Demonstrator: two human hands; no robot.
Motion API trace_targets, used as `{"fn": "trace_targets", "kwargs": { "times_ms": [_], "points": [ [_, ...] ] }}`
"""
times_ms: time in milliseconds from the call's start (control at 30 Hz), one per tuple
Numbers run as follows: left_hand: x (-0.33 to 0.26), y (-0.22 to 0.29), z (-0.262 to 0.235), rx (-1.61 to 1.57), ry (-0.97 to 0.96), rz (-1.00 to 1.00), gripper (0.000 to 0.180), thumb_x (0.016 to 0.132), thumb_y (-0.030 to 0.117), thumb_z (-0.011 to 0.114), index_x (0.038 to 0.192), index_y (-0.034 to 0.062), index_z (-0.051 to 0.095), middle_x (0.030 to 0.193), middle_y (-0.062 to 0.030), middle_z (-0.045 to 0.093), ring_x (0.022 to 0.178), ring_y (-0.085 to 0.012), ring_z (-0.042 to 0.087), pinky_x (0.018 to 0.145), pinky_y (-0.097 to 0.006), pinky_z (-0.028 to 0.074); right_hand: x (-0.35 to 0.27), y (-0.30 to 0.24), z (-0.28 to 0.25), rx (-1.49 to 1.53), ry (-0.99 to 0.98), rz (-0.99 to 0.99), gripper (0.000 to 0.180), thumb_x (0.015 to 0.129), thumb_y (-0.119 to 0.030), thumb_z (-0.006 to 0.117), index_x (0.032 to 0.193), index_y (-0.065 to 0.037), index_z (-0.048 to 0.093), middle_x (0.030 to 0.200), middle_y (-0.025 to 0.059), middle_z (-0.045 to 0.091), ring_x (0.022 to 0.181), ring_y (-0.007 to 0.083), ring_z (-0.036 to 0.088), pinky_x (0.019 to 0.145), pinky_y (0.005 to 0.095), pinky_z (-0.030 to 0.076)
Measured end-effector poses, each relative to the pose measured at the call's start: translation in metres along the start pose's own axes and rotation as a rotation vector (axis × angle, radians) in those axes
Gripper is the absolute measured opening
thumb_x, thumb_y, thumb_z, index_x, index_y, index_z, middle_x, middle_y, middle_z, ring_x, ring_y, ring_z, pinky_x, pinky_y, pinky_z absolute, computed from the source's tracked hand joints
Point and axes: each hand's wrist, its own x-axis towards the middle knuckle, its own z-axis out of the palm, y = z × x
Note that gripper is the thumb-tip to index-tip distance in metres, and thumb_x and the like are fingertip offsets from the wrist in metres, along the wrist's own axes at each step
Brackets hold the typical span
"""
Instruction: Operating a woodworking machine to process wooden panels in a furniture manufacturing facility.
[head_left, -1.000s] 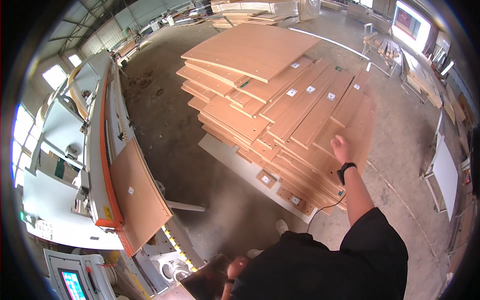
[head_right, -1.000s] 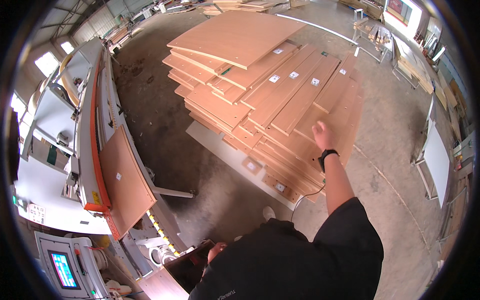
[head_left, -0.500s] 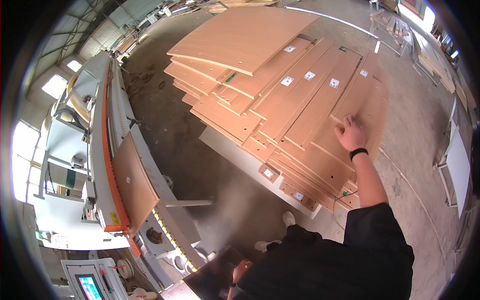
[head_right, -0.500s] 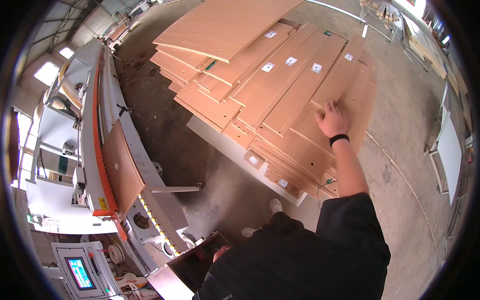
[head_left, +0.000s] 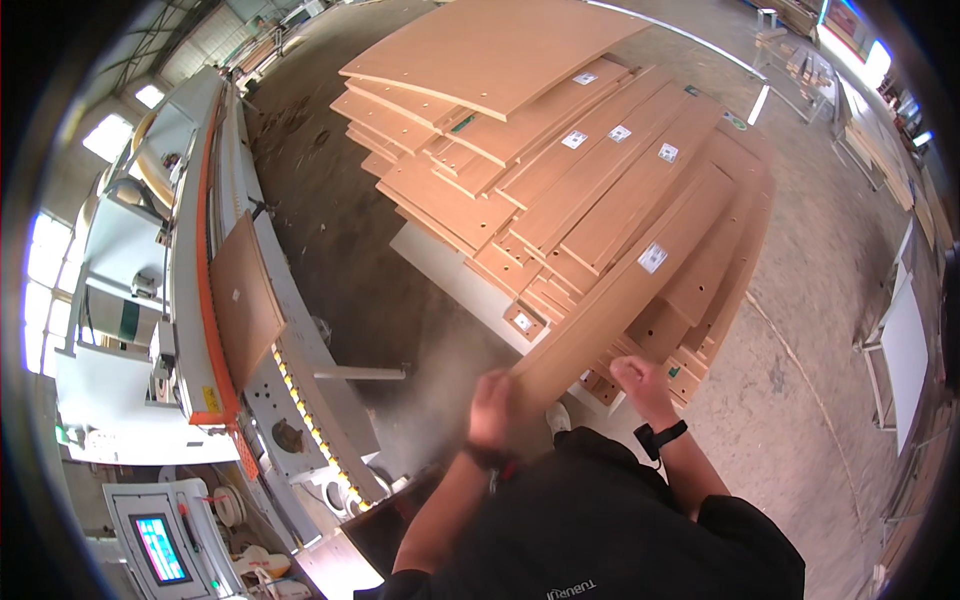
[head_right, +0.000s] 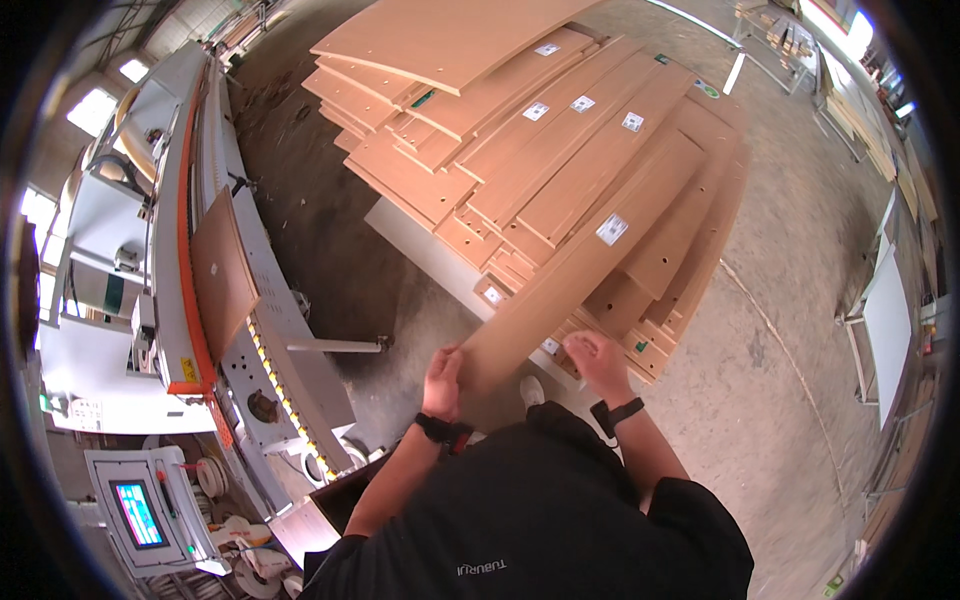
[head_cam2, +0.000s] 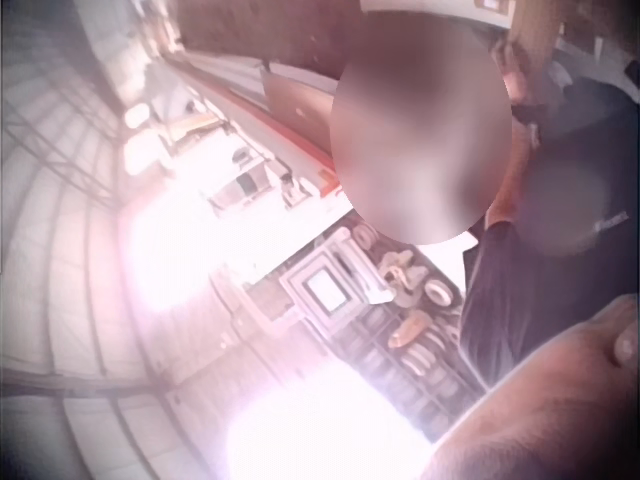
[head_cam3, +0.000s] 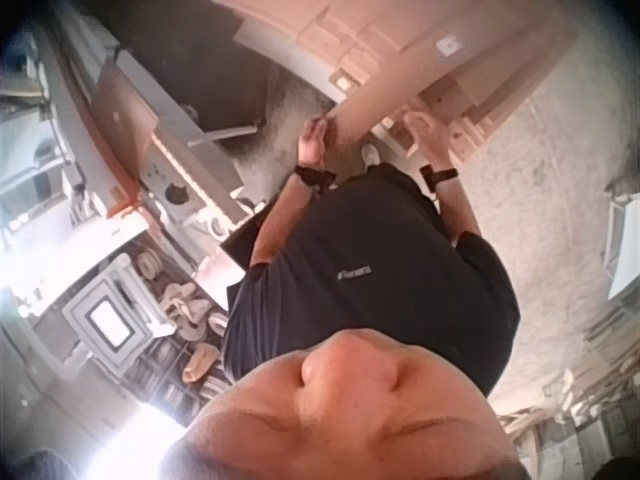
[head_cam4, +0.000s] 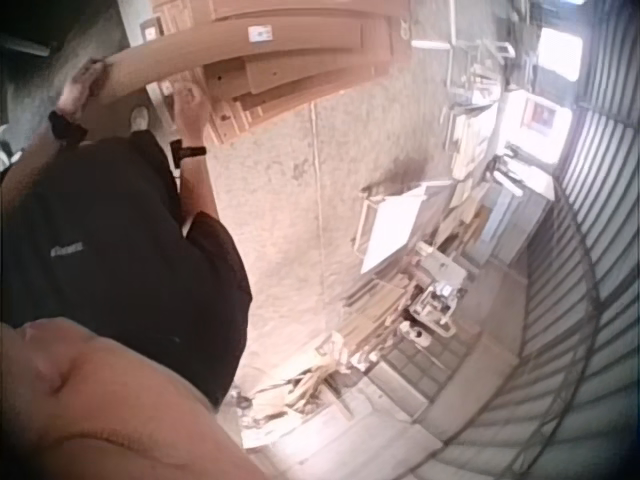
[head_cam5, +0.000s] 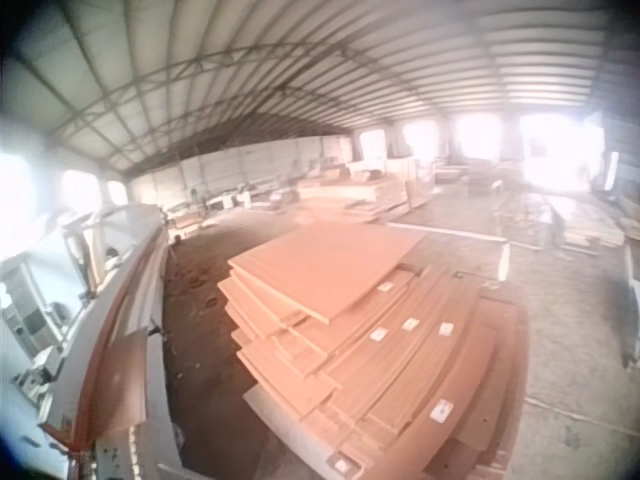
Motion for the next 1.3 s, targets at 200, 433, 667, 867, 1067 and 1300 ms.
{"fn": "trace_targets", "kwargs": {
  "times_ms": [200,433,667,867,1067,1300],
  "points": [
    [-0.055,0.04,-0.067,-0.378,0.144,0.063,0.011,0.1,0.009,0.064,0.11,0.0097,0.061,0.098,-0.001,0.065,0.087,-0.012,0.061,0.079,-0.031,0.053,0.038,-0.008,-0.008,0.552,-0.082,0.276,0.031,0.1,-0.038,0.063,0.113,-0.01,0.067,0.093,-0.0023,0.067,0.082,0.0119,0.065,0.076,0.0314,0.055],
    [-0.117,0.048,-0.159,-0.24,0.246,0.25,0.027,0.093,-0.005,0.064,0.117,0.0061,0.056,0.106,-0.0025,0.063,0.102,-0.013,0.059,0.09,-0.031,0.049,0.059,-0.026,0.045,0.939,-0.176,0.347,0.02,0.101,-0.03,0.063,0.11,-0.012,0.067,0.087,-0.0053,0.065,0.073,0.0081,0.059,0.069,0.0276,0.053],
    [-0.159,0.059,-0.231,0.058,0.419,0.272,0.038,0.091,-0.01,0.068,0.12,0.006,0.05,0.127,-0.0116,0.063,0.111,-0.0157,0.063,0.094,-0.031,0.052,0.034,-0.006,0.093,1.047,-0.483,0.278,0.023,0.104,-0.024,0.056,0.122,-0.01,0.059,0.084,-0.0061,0.051,0.074,0.0094,0.047,0.077,0.0303,0.048],
    [-0.196,0.057,-0.287,0.085,0.571,0.382,0.04,0.09,-0.012,0.066,0.117,0.0069,0.044,0.134,-0.0164,0.059,0.112,-0.0167,0.062,0.096,-0.031,0.053,0.014,-0.059,0.156,1.012,-0.57,0.23,0.031,0.105,-0.021,0.053,0.133,-0.008,0.055,0.124,0.004,0.064,0.109,0.0186,0.062,0.09,0.0382,0.051],
    [-0.214,0.115,-0.284,1.058,0.718,0.529,0.073,0.062,0.011,0.088,0.128,0.0046,0.055,0.14,-0.0158,0.055,0.13,-0.0398,0.051,0.111,-0.049,0.041,0.008,-0.067,0.213,0.956,-0.685,0.252,0.028,0.105,-0.013,0.054,0.132,-0.009,0.057,0.124,0.0079,0.066,0.106,0.0223,0.066,0.084,0.0422,0.055],
    [-0.18,0.123,-0.249,1.287,0.456,0.622,0.056,0.081,0.022,0.071,0.135,0.018,0.058,0.147,-0.0195,0.049,0.134,-0.0375,0.049,0.113,-0.054,0.036,-0.035,-0.125,0.306,0.848,-0.999,0.334,0.016,0.102,-0.012,0.059,0.117,-0.009,0.062,0.114,0.0094,0.07,0.099,0.0253,0.071,0.083,0.0442,0.06]
  ]
}}
